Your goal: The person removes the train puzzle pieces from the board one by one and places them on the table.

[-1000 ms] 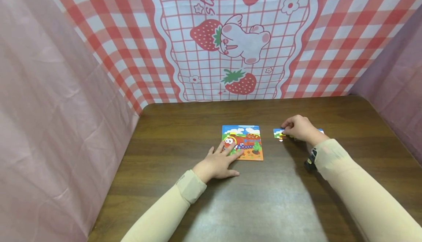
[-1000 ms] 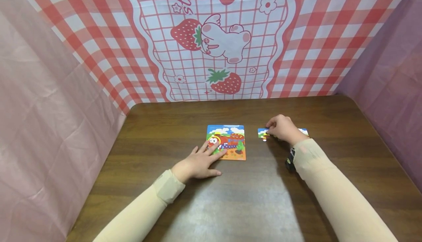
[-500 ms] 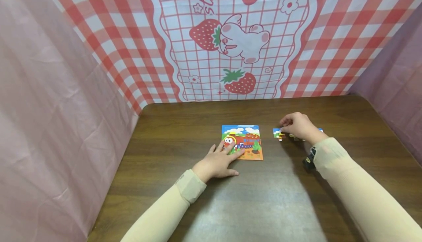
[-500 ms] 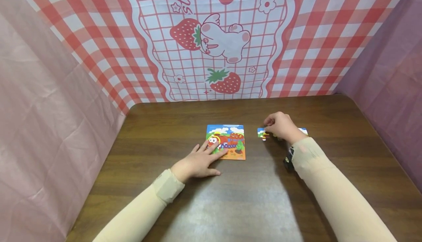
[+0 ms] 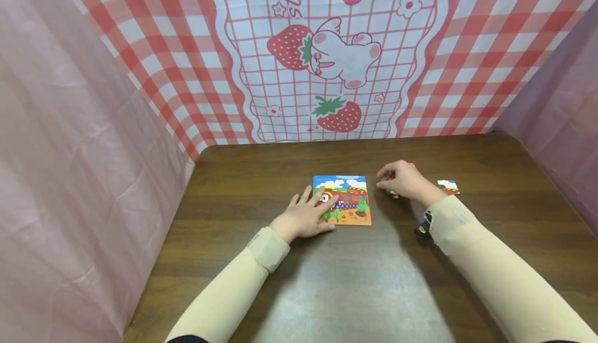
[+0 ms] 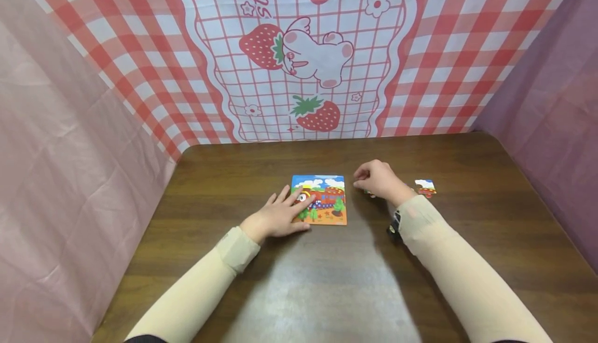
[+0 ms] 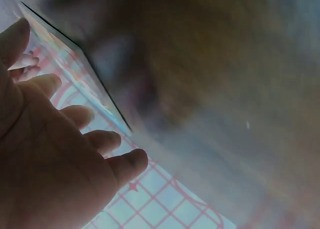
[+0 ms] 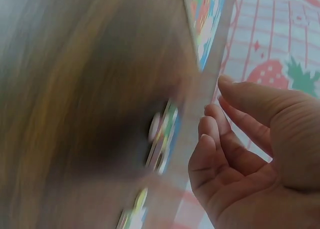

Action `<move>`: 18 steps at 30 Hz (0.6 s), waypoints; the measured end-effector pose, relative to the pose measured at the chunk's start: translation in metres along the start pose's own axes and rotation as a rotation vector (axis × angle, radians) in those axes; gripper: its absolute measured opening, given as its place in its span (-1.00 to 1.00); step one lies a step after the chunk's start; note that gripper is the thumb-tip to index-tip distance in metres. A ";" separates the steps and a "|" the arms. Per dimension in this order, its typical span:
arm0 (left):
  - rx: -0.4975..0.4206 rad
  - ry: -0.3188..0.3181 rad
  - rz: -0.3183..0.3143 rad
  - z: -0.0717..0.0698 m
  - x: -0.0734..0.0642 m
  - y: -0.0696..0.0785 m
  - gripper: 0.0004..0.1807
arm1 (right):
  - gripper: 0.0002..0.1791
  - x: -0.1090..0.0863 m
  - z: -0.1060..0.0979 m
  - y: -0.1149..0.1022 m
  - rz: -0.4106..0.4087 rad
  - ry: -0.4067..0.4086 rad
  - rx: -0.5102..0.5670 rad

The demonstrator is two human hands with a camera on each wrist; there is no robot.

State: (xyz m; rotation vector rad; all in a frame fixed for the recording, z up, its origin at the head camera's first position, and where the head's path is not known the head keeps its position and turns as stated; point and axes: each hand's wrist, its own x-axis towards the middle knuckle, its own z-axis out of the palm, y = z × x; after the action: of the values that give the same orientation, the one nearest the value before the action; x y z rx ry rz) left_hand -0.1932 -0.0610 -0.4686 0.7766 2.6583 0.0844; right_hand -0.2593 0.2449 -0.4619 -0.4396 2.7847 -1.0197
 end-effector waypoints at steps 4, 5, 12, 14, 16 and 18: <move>-0.013 -0.016 -0.003 -0.003 0.008 -0.004 -0.15 | -0.80 0.005 0.014 -0.011 -0.014 -0.036 0.028; -0.013 -0.015 -0.005 -0.004 0.010 -0.005 -0.13 | -0.80 0.006 0.017 -0.014 -0.024 -0.043 0.023; 0.034 -0.019 0.012 -0.014 0.026 0.000 -0.12 | -0.74 0.011 0.036 -0.031 -0.057 -0.072 -0.009; 0.033 -0.030 0.024 -0.015 0.029 0.003 -0.13 | -0.72 0.011 0.039 -0.034 -0.061 -0.079 -0.029; 0.038 -0.041 0.023 -0.015 0.031 0.005 -0.14 | -0.70 0.012 0.042 -0.037 -0.063 -0.091 -0.050; 0.039 -0.055 0.013 -0.013 0.033 0.005 -0.13 | -0.68 0.013 0.043 -0.038 -0.058 -0.113 -0.065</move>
State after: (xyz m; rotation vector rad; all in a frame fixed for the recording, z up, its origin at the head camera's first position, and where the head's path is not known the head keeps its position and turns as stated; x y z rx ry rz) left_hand -0.2208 -0.0389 -0.4668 0.7978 2.6101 0.0140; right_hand -0.2533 0.1864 -0.4704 -0.5711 2.7246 -0.8889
